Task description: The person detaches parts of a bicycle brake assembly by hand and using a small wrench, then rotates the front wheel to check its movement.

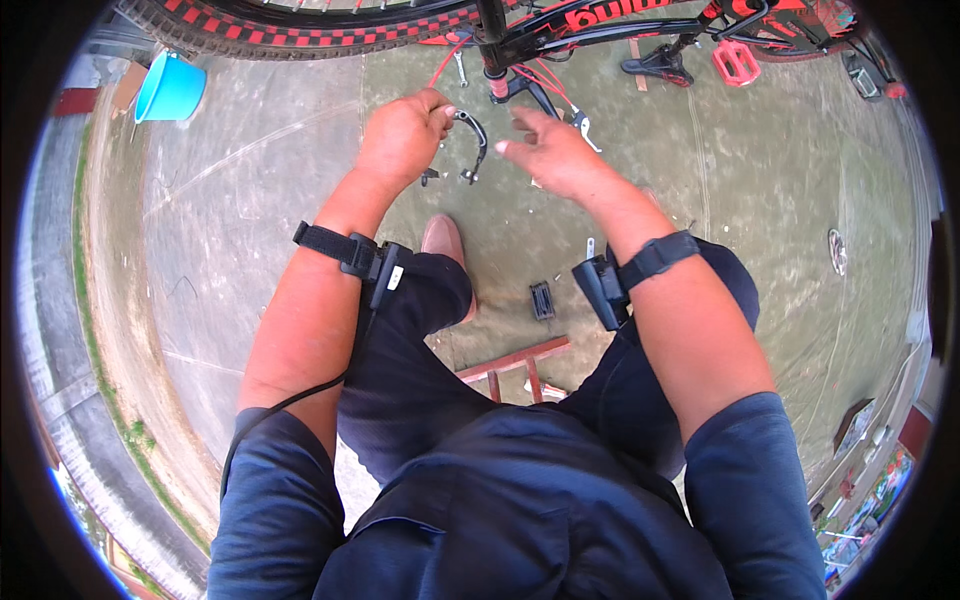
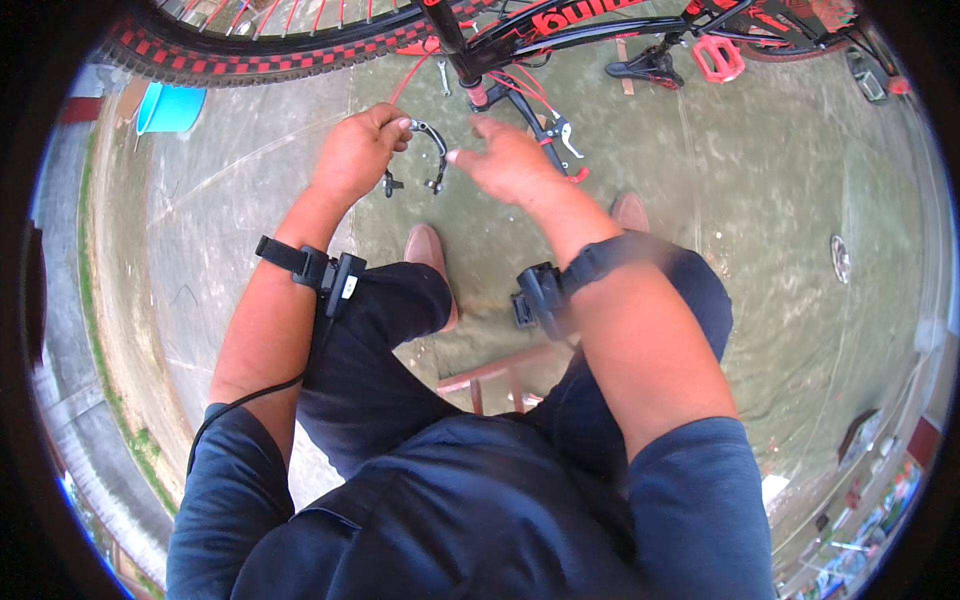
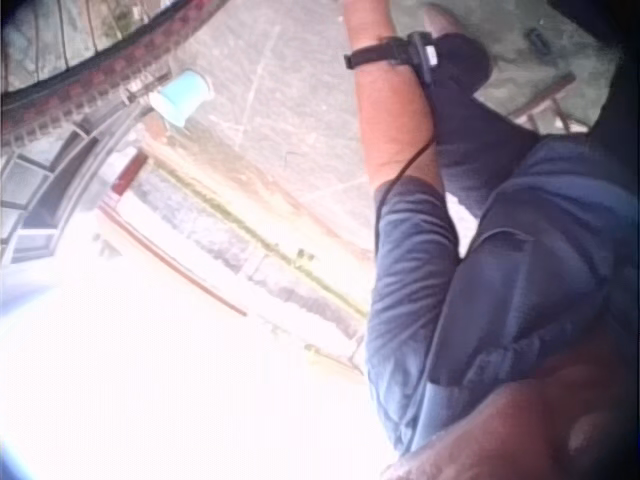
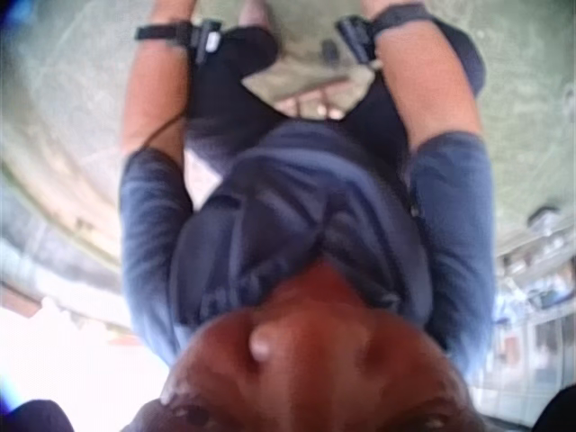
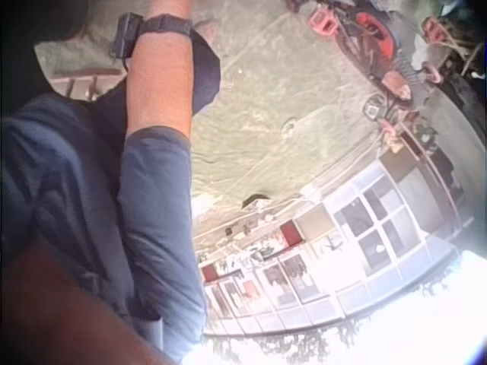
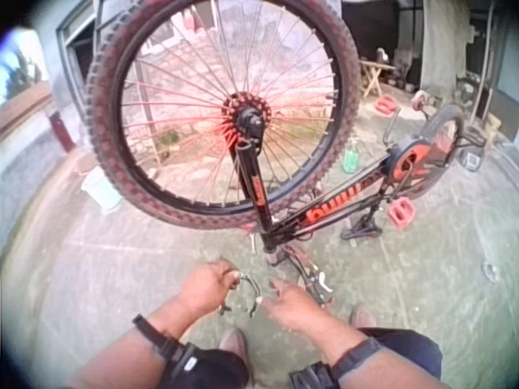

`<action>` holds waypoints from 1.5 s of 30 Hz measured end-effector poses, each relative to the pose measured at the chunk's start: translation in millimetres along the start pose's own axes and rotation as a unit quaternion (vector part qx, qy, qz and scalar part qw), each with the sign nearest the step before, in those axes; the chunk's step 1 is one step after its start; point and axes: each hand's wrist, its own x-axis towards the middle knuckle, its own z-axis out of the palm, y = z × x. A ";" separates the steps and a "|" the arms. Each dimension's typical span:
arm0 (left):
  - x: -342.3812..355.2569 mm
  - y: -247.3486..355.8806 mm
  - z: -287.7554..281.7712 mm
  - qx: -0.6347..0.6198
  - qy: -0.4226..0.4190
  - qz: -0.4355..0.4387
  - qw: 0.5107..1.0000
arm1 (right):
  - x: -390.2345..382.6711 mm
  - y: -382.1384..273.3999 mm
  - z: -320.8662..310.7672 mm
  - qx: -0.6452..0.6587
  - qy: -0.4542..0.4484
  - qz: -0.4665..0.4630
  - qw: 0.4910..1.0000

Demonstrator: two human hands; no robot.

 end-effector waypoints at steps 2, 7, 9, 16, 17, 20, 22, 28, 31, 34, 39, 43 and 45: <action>0.2 -3.0 0.5 -0.070 -0.007 -0.010 0.997 | 6.5 -3.7 18.8 0.017 -0.003 0.010 1.000; 1.7 -12.5 2.2 -0.244 0.004 -0.045 0.969 | 26.1 -9.3 43.2 0.078 -0.052 0.079 0.992; 1.5 -14.8 0.0 -0.284 -0.004 -0.068 0.957 | 20.8 -22.4 42.8 0.206 -0.046 0.093 0.973; 7.0 -38.8 -5.6 -0.134 0.094 -0.055 0.985 | 16.9 -26.9 38.9 0.320 -0.026 0.140 0.937; 8.1 -41.3 -6.0 -0.117 0.093 -0.078 0.986 | 17.2 -26.0 38.2 0.334 -0.023 0.146 0.931; 8.2 -44.6 1.0 -0.116 0.063 -0.148 0.980 | 17.9 -24.6 37.0 0.330 -0.056 0.174 0.926; 7.8 -46.3 3.8 -0.151 0.050 -0.186 0.970 | 20.2 -22.1 38.0 0.340 -0.068 0.184 0.920; -1.3 -31.3 -2.8 -0.392 -0.023 -0.239 0.888 | 18.9 -17.1 34.1 0.389 -0.066 0.205 0.896; -2.3 -30.3 -1.7 -0.350 -0.019 -0.205 0.914 | 18.2 -17.6 34.8 0.361 -0.064 0.222 0.904; 1.2 -36.4 2.8 -0.350 -0.012 -0.179 0.919 | 17.1 -16.5 38.1 0.329 -0.054 0.221 0.916; 5.2 -33.8 8.0 -0.350 0.000 -0.176 0.920 | 13.3 -29.3 35.1 0.354 -0.065 0.223 0.906; 7.4 -28.2 10.4 -0.349 0.007 -0.183 0.919 | 16.2 -40.9 29.0 0.382 -0.072 0.229 0.893; 5.6 -21.9 10.4 -0.354 -0.003 -0.163 0.921 | 18.0 -42.8 27.6 0.381 -0.073 0.228 0.893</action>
